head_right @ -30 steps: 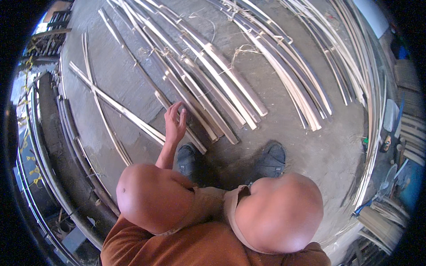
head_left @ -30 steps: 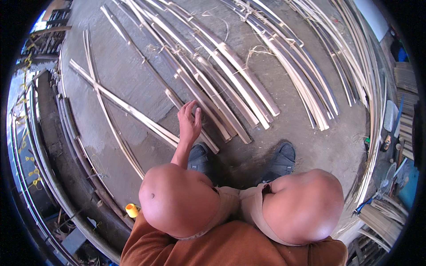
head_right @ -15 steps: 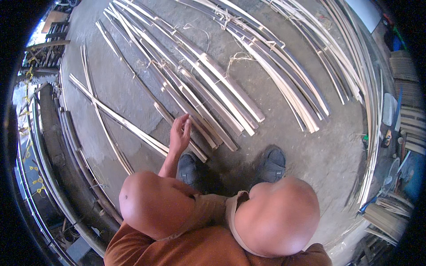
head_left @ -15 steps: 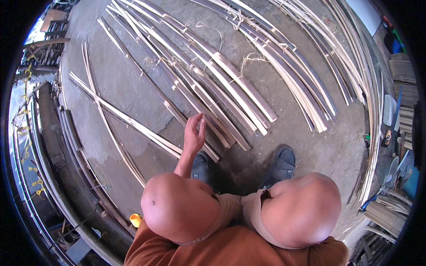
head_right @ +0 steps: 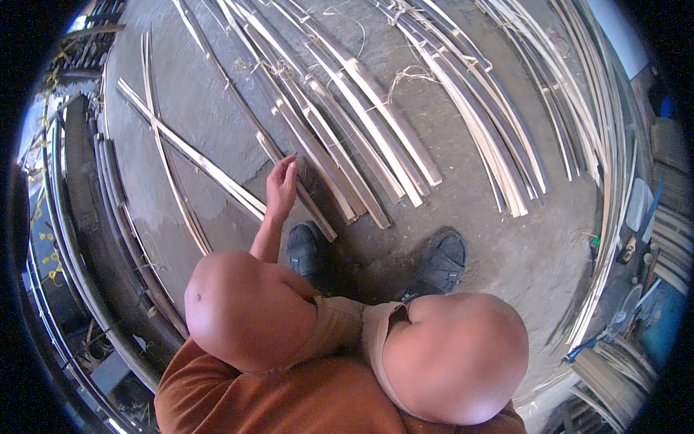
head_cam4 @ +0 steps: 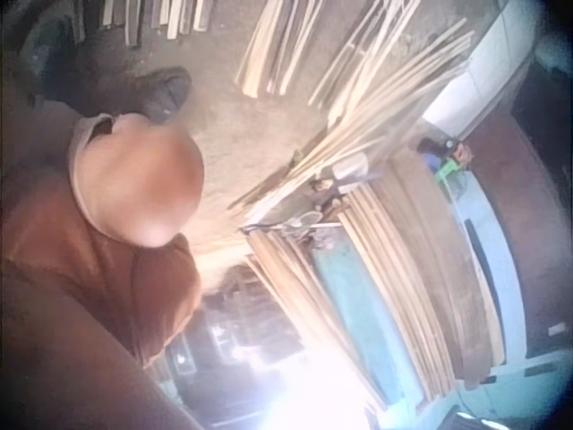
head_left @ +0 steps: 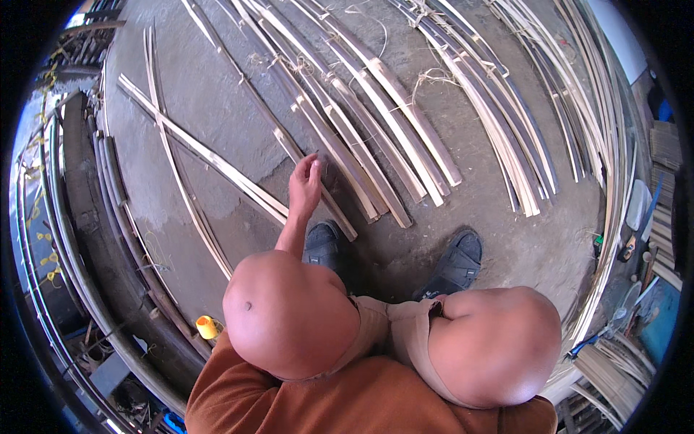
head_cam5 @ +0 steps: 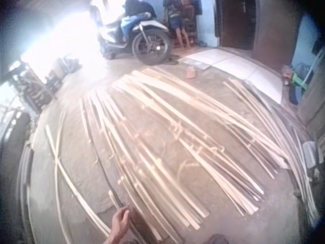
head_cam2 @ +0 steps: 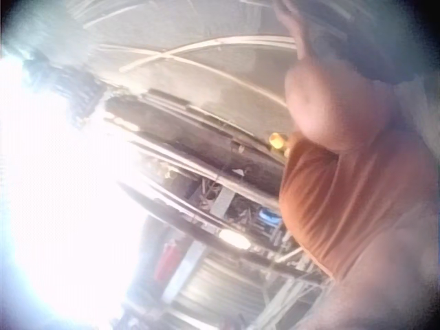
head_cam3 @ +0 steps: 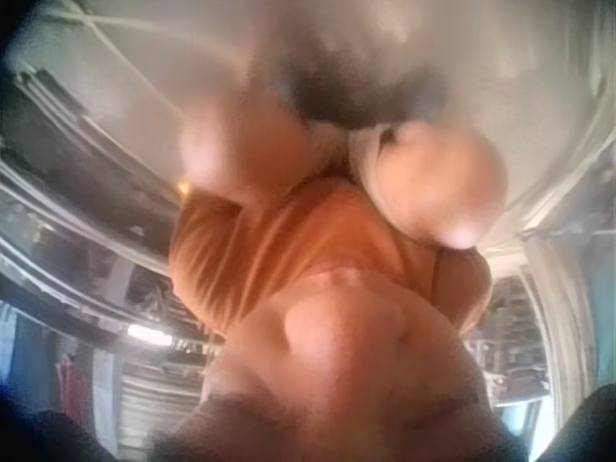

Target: The person sorts and arranges long bamboo strips on the floor, repeatedly picking up, aligning, and placing them into neat bundles. The person handles the strips by hand, organizing them into parallel rows and occasionally adjusting the alignment of the bundles.

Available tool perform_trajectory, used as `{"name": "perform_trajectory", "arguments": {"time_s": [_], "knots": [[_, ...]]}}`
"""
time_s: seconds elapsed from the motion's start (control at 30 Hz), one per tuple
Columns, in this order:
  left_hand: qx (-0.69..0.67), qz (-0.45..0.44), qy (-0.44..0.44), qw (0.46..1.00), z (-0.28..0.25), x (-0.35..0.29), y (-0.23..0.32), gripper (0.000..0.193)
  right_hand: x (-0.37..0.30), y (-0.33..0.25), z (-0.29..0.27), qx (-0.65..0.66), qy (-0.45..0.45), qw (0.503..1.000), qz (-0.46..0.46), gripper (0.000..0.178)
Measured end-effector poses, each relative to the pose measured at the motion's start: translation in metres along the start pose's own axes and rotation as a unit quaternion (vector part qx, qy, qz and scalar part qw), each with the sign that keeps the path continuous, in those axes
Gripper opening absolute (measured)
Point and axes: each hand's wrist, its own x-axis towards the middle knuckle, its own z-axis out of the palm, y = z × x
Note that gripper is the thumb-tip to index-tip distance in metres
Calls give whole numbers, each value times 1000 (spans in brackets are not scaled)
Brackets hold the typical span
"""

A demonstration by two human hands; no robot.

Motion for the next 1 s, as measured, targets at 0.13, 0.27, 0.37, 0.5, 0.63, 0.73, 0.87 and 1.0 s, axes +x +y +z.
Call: {"name": "perform_trajectory", "arguments": {"time_s": [0.13, 0.27, 0.37, 0.5, 0.63, 0.73, 0.87, 1.0], "knots": [[-48, -76, -26, 996, -4, 6, 18, 33, -2, 29, -3, 71, -144, 986, 39, 11], [-79, -160, -90, 980, -2, 11, 29, 43, 35, 54, 7, 90, -188, 978, 30, 14], [-127, -208, -80, 967, 10, 20, 25, 48, 93, 64, 38, 84, -133, 988, 4, 16], [-167, -257, -78, 949, 11, 20, 15, 50, 171, 32, 66, 87, -63, 994, 19, 23], [-162, -250, -86, 951, 13, 17, 17, 39, 200, 10, 90, -51, -34, 998, -30, 32], [-114, -245, -79, 960, 9, 19, 14, 34, 206, -4, 97, -107, -48, 993, -15, 42], [-57, -241, -94, 964, -3, 18, 11, 35, 206, 29, 132, -104, 32, 993, -56, 33], [-35, -173, -45, 983, -19, 11, 12, 41, 206, 31, 141, -105, 2, 994, 17, 41]]}}
